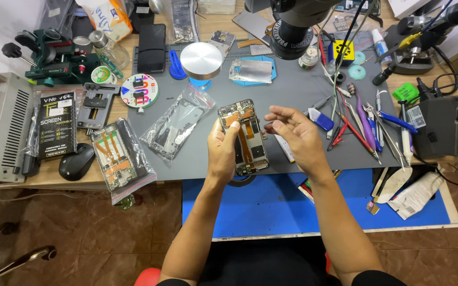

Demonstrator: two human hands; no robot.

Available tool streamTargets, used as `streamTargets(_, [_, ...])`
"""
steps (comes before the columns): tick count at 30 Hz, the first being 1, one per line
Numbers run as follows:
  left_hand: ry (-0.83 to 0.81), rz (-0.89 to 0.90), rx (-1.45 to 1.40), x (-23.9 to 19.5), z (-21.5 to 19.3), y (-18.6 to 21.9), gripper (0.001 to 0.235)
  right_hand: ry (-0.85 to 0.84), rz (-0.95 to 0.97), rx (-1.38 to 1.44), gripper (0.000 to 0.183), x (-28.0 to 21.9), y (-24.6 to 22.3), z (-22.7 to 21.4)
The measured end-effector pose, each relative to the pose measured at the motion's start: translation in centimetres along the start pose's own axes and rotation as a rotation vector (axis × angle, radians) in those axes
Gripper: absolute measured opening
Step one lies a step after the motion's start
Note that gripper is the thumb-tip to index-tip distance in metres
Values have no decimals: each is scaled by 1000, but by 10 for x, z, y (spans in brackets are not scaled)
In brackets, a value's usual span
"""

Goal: The person removes a smartphone from a plastic bag, connects a USB cable to it, and then uses red and black alligator clips to connect to the phone's battery terminals. The person holds the phone and clips throughout the process.

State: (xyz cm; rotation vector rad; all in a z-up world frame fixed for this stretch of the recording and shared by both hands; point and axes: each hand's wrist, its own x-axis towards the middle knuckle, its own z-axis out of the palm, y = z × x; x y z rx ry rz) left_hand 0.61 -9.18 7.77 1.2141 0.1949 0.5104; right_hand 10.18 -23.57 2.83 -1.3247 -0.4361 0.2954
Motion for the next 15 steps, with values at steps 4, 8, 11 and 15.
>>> streamTargets(4, [-22, 54, 146, 6, -14, -33, 21, -14, 12, -42, 43, -2, 2, 10])
streamTargets(8, [-34, 131, 216, 3, -12, -41, 23, -17, 4, -49, 46, 0, -3, 19])
streamTargets(11, [-39, 153, 215, 2, -13, -41, 25, -18, 0, -51, 40, 4, -1, 19])
streamTargets(15, [-41, 182, 239, 1, -16, -42, 24, -14, -5, -46, 38, 8, 13, 14])
